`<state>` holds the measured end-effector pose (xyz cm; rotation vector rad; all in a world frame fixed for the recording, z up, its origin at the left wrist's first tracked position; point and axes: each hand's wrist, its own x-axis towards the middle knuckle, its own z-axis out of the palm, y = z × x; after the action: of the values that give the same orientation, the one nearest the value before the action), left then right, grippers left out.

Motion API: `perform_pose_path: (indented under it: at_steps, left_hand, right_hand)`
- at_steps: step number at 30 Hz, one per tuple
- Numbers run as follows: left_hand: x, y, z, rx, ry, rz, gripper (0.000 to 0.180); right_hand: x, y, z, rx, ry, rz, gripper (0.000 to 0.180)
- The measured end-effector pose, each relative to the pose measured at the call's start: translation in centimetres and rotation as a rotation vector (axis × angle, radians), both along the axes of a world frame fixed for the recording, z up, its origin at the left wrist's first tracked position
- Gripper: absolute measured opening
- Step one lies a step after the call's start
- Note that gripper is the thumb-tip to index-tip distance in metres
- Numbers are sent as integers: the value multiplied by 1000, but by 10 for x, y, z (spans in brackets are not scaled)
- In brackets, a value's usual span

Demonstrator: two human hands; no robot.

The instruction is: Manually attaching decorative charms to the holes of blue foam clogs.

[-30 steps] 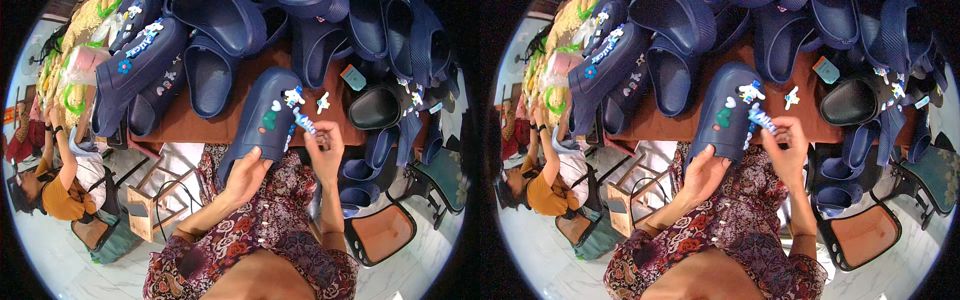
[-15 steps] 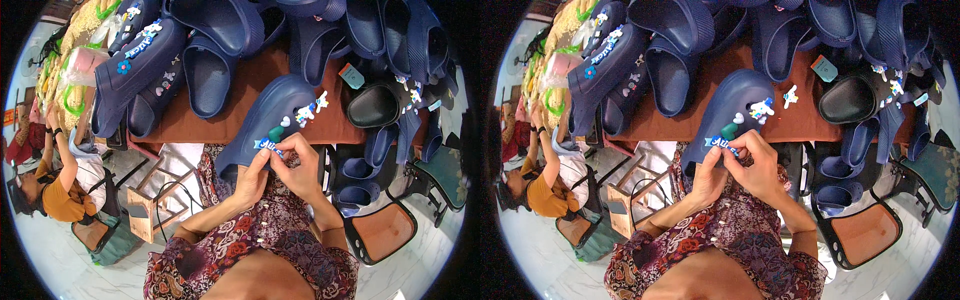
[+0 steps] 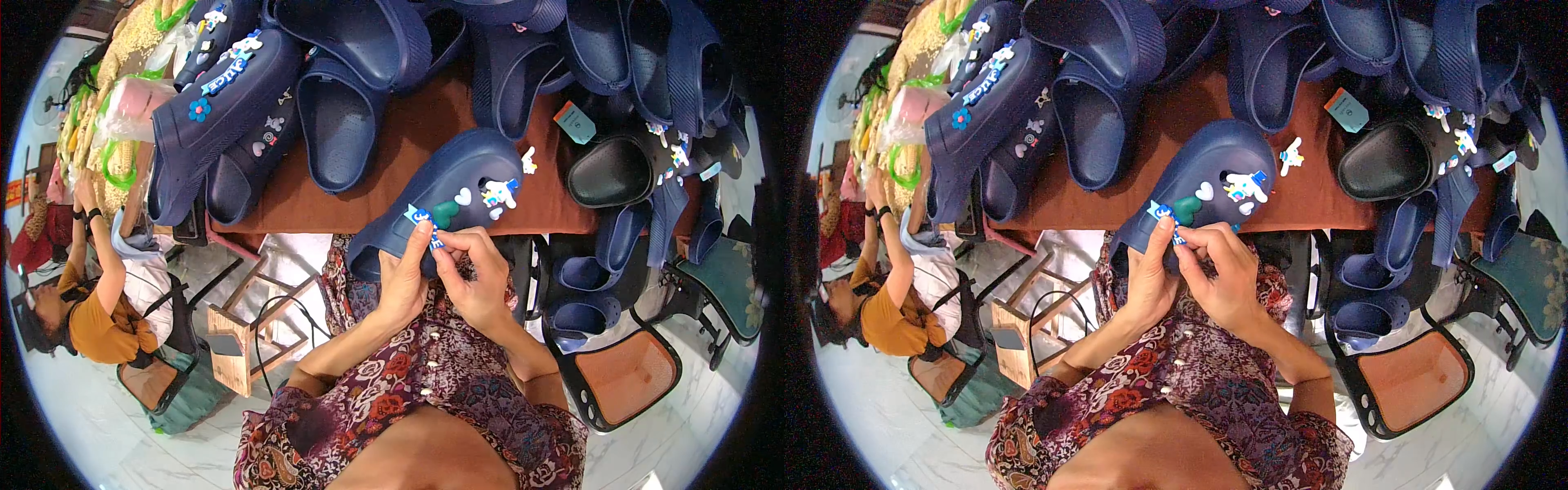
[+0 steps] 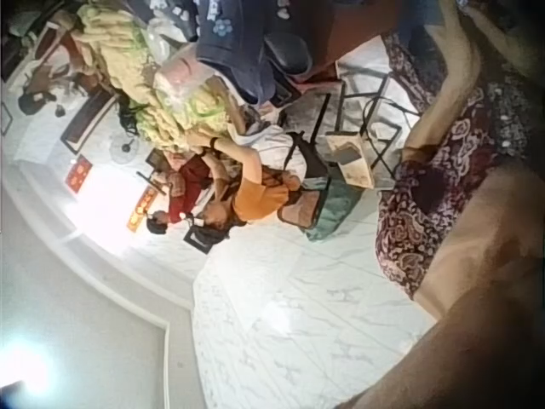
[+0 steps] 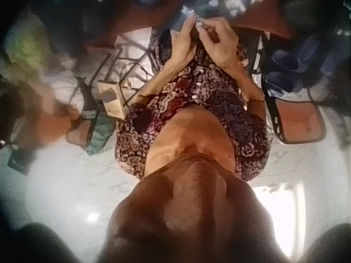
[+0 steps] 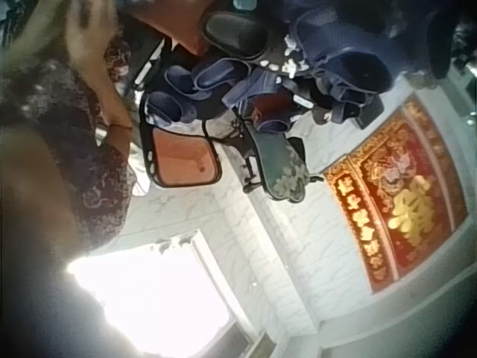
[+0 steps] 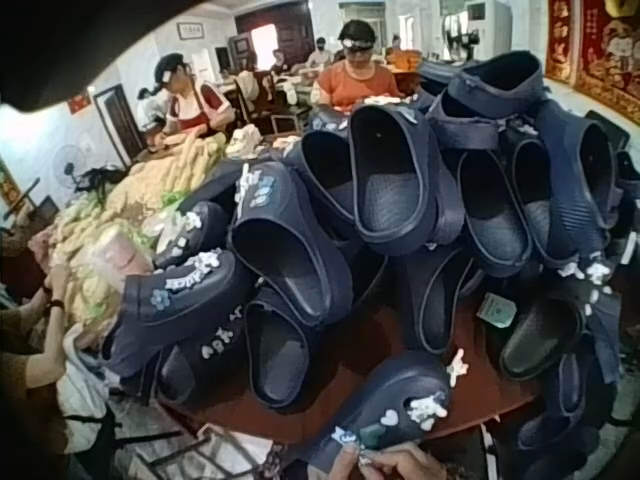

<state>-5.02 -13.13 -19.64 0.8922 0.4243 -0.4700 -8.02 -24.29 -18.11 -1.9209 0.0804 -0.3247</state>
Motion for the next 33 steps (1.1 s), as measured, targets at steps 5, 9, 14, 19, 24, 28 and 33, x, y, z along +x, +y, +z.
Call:
perform_pose_path:
  at_steps: [5, 9, 14, 19, 24, 28, 33]
  left_hand:
    - [1, -1, -1, 6, -31, -1, 28]
    - [2, -3, 4, -37, 35, 16, 26]
    - [-2, -3, 2, -40, 49, 44, 29]
    - [-3, 0, -2, 13, 8, -35, 33]
    - [-1, 0, -2, 44, -25, -64, 34]
    - [-3, 2, -3, 74, -36, -61, 32]
    - [-4, 2, -3, 112, -33, -58, 29]
  right_hand:
    - [-2, -1, 2, 21, 27, 2, 25]
    - [4, -15, 2, -78, -47, -12, 23]
    - [14, -28, 15, -247, 67, -16, 34]
    - [16, -34, 16, -415, 69, 57, 37]
    - [19, -39, 24, -470, 177, 175, 33]
    - [22, -42, 28, -486, 177, 210, 33]
    - [22, -44, 28, -484, 166, 255, 32]
